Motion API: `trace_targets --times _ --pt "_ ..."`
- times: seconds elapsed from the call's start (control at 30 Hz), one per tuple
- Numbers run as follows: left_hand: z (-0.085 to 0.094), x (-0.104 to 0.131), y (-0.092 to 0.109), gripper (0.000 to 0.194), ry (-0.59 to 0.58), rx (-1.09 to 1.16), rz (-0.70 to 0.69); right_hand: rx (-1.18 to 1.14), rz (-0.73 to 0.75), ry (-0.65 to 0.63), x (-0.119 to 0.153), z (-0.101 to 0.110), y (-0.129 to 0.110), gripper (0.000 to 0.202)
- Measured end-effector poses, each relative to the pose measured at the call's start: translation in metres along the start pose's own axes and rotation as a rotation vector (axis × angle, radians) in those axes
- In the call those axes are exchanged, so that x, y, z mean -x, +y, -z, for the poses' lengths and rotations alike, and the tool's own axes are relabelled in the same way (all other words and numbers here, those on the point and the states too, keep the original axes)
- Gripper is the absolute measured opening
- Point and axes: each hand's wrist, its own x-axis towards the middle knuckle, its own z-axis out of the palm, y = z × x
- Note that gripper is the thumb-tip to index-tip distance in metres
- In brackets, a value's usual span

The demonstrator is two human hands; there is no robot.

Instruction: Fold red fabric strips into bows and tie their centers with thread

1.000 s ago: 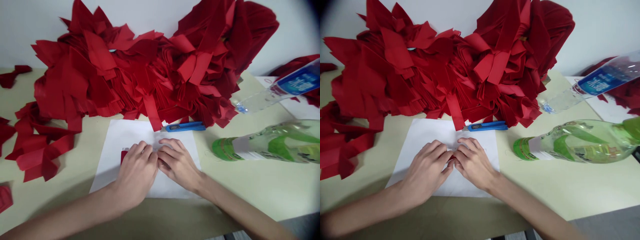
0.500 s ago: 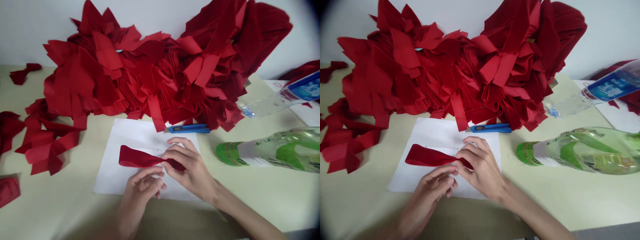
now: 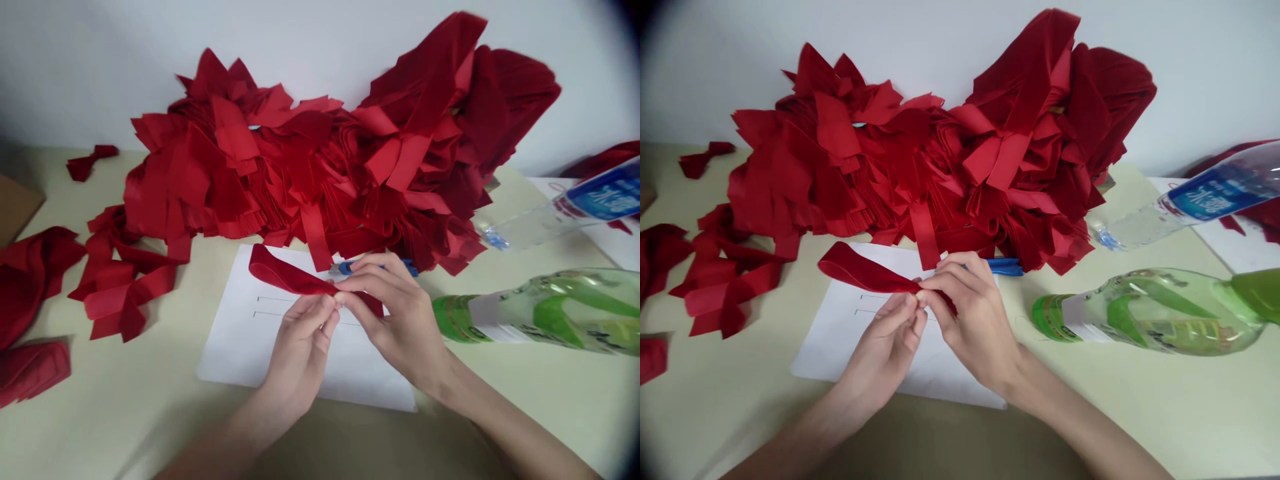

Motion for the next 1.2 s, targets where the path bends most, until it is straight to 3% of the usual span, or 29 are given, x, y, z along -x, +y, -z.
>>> trace_targets --times 0.2,0.37,0.67,0.83,1.03,1.2 --pt "0.000 -0.010 -0.007 0.009 0.002 0.182 0.000 0.262 0.181 -0.044 -0.006 -0.010 0.004 0.016" --pt "-0.008 -0.027 -0.005 0.013 -0.059 0.295 0.021 0.260 0.217 -0.025 -0.015 -0.009 0.013 0.018" --pt "-0.020 -0.065 0.005 0.015 -0.183 0.217 -0.064 0.338 0.245 0.112 -0.032 -0.014 0.034 0.015" --pt "-0.015 -0.085 0.007 0.019 -0.229 0.164 -0.071 0.224 0.078 0.035 -0.037 -0.010 0.037 0.018" --pt "0.000 -0.101 0.017 0.010 -0.275 0.144 -0.061 -0.172 -0.326 -0.066 -0.038 0.008 0.047 0.027" --pt "0.002 -0.102 0.023 0.010 -0.289 0.147 -0.060 -0.312 -0.467 -0.217 -0.040 0.014 0.056 0.031"
